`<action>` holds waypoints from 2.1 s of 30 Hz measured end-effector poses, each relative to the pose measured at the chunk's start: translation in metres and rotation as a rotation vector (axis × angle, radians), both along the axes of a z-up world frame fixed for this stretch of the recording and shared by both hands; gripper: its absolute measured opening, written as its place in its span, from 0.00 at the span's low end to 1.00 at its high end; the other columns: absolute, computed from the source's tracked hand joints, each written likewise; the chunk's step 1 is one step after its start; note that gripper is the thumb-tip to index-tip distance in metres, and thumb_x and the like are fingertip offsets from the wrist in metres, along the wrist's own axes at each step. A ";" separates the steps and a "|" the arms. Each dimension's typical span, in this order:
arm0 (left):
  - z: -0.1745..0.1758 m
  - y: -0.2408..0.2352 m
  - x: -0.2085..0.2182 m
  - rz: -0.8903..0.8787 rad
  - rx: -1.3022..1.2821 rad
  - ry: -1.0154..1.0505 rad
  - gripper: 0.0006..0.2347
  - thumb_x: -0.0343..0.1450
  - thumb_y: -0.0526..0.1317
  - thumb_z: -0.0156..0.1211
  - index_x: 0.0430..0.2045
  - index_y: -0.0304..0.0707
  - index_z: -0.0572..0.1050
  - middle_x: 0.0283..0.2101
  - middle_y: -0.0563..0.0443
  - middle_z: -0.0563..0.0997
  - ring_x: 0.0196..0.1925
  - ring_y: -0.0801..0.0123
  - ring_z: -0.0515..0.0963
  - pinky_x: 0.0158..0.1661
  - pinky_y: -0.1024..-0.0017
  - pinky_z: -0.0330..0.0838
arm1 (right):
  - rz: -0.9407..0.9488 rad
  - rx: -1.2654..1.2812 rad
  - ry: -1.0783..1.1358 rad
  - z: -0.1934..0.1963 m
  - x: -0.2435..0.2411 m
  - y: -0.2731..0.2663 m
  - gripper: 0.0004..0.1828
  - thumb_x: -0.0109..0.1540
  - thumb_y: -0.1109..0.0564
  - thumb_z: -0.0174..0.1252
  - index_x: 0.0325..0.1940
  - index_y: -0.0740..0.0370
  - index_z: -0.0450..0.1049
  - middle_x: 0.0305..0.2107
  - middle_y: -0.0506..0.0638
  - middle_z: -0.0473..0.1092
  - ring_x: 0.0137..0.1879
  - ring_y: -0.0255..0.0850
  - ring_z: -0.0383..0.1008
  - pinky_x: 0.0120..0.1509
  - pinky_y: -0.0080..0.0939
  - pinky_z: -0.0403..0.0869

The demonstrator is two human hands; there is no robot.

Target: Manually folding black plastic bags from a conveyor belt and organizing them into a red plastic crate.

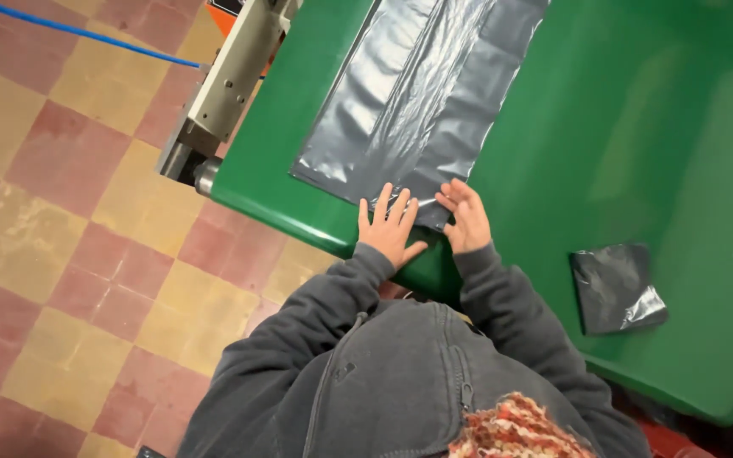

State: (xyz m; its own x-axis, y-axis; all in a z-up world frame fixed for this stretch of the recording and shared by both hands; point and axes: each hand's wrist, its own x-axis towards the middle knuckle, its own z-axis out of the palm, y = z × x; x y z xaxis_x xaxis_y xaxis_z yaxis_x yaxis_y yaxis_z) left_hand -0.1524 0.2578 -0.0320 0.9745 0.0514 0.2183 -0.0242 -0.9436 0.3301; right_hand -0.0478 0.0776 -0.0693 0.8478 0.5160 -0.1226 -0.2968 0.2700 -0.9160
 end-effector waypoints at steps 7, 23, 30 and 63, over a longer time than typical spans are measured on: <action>-0.028 0.017 0.025 0.078 -0.053 -0.220 0.10 0.73 0.42 0.64 0.47 0.53 0.76 0.53 0.65 0.78 0.63 0.63 0.73 0.61 0.51 0.62 | 0.082 -0.490 -0.799 0.072 -0.003 0.024 0.41 0.52 0.61 0.53 0.72 0.61 0.60 0.64 0.57 0.63 0.71 0.46 0.63 0.72 0.51 0.64; 0.051 0.123 0.088 -0.268 -0.783 0.131 0.08 0.70 0.38 0.65 0.39 0.34 0.79 0.34 0.45 0.83 0.35 0.68 0.82 0.37 0.70 0.76 | -0.025 -0.581 -0.543 0.071 0.091 -0.145 0.14 0.58 0.64 0.66 0.48 0.64 0.76 0.42 0.46 0.76 0.48 0.34 0.75 0.54 0.36 0.74; -0.058 0.139 0.315 0.062 -0.529 -0.050 0.15 0.72 0.46 0.60 0.44 0.33 0.77 0.37 0.35 0.83 0.40 0.44 0.81 0.42 0.55 0.74 | -0.271 -0.822 -0.747 0.021 0.298 -0.071 0.14 0.59 0.56 0.70 0.45 0.62 0.78 0.38 0.52 0.75 0.46 0.44 0.73 0.53 0.43 0.73; 0.041 0.089 0.097 -0.232 -0.011 -0.284 0.26 0.62 0.49 0.68 0.51 0.33 0.71 0.55 0.41 0.74 0.58 0.47 0.73 0.54 0.53 0.68 | -0.207 -1.165 -1.282 0.078 0.068 -0.048 0.24 0.48 0.65 0.61 0.49 0.60 0.75 0.50 0.53 0.72 0.63 0.55 0.67 0.66 0.55 0.66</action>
State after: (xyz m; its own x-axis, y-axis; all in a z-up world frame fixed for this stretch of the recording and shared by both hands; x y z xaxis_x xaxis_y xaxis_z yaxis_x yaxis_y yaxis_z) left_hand -0.0555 0.3465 0.0093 0.8611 -0.1599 0.4827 -0.3293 -0.8987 0.2897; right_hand 0.0199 0.0293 0.0087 0.7312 0.5337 0.4248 0.6612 -0.7076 -0.2492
